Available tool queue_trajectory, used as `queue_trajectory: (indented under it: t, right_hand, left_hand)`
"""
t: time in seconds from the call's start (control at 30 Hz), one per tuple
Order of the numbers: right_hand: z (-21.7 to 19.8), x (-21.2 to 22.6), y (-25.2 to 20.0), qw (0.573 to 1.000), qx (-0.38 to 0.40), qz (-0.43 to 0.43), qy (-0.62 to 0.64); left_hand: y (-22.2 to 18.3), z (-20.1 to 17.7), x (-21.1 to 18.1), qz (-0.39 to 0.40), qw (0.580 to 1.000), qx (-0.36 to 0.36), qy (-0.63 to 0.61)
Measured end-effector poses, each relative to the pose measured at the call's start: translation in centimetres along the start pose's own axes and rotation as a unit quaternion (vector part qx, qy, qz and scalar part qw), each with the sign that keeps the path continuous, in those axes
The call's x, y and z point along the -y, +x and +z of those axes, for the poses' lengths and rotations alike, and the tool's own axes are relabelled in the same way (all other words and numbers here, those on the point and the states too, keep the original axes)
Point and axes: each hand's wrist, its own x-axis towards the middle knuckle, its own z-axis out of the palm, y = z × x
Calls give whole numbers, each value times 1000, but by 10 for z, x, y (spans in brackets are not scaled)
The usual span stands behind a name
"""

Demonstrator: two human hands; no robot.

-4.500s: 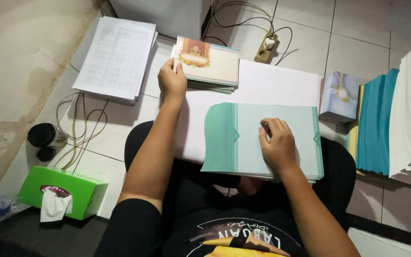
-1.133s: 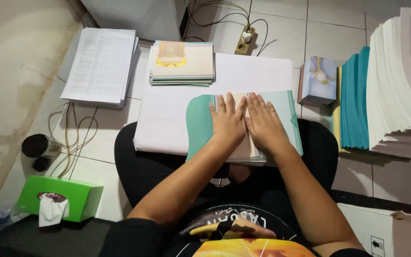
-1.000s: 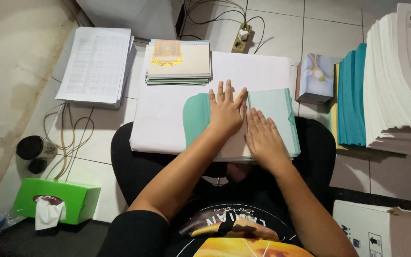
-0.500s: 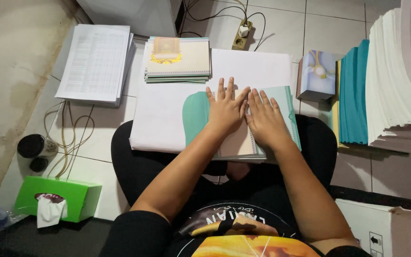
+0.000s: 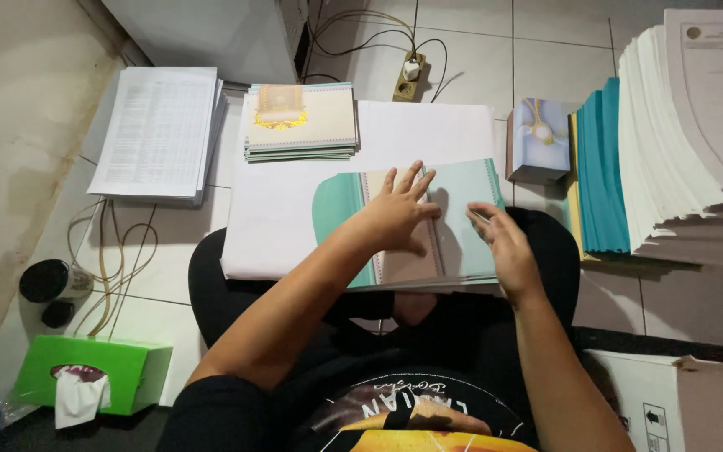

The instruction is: Folding invitation cards and inserting them into decorative envelopes.

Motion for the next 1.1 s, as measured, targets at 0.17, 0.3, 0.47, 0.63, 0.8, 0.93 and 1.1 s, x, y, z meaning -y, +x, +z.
queue_trajectory:
  t: [0.17,0.3,0.47,0.63,0.8,0.93,1.1]
  right_hand:
    - [-14,-47,26,988,-79,-3,133]
    - [-7,-45,24,990,-94,-22,98]
    - [-3,-42,22,991,-101,-20,80]
    - [-5,-40,23,992,-97,-25,77]
    - [-9,-23,23,985,-43,42,161]
    - [9,-21,15,998,20,34,52]
    - [28,-14,10,976,47,46,-208]
  left_hand:
    - [-5,-12,0,11,998,35,51]
    - [-3,-6,11,34,997,36,56]
    - [-3,-14,13,23,997,57,55]
    - [2,0,42,23,1000,2,13]
    - [-28,18,50,-258,841,-270,-392]
    - [-60,8,6,-354,766,-295,-447]
    - [-58,30,-7,-349,894,-281,-1]
